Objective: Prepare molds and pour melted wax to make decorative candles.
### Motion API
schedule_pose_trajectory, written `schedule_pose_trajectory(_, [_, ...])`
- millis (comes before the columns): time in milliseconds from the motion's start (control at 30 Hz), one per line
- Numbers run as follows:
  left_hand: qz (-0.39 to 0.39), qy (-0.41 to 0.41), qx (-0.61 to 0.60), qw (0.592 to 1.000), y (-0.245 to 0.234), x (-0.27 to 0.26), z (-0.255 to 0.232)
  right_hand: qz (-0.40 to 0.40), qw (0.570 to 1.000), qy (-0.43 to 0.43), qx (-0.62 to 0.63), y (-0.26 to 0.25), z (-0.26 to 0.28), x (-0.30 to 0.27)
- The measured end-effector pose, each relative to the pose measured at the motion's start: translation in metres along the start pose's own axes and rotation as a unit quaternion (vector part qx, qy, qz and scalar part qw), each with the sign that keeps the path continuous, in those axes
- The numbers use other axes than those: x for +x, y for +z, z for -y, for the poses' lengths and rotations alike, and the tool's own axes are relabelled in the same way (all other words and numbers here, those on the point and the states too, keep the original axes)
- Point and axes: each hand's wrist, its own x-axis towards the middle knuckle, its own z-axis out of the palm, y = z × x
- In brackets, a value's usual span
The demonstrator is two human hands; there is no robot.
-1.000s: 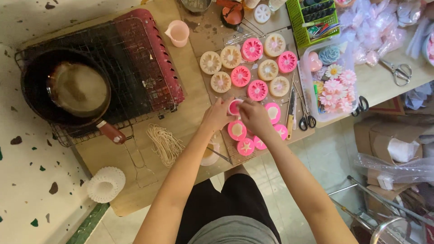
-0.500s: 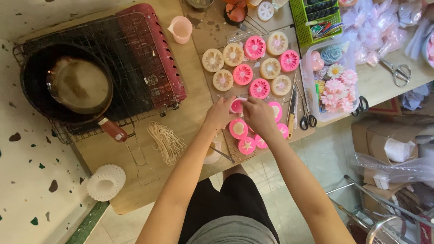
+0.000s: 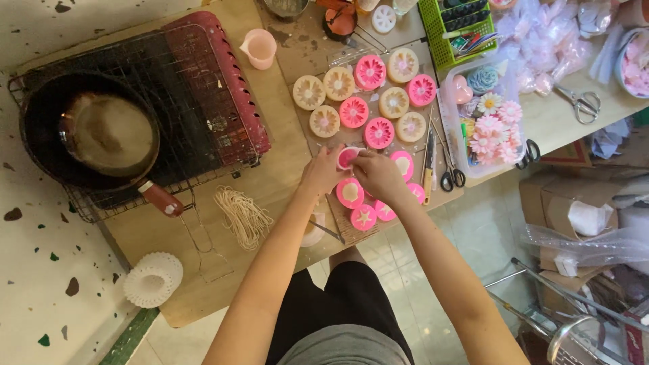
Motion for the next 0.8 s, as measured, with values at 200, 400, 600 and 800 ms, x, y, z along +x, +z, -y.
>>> schedule_pose_trajectory(200, [-0.016,0.020,-0.006,1.000,-0.009,-0.009,-0.011,-0.039,0.987,0.124,0.092,-0.046,0.024,-0.008])
schedule_pose_trajectory(400, [-0.057,0.103,-0.015,0.993,-0.005,-0.012,-0.018,-0.040,0.997,0.064,0.030,-0.049,0.025,-0.022])
schedule_pose_trajectory(600, [-0.048,0.089,0.013,0.995,0.006,-0.003,-0.008,-0.058,0.994,0.081,0.046,-0.020,0.004,-0.030])
schedule_pose_trajectory(800, [-0.077,0.111,0.007,0.991,0.008,-0.001,-0.005,-0.085,0.990,0.078,0.078,-0.011,0.022,-0.014])
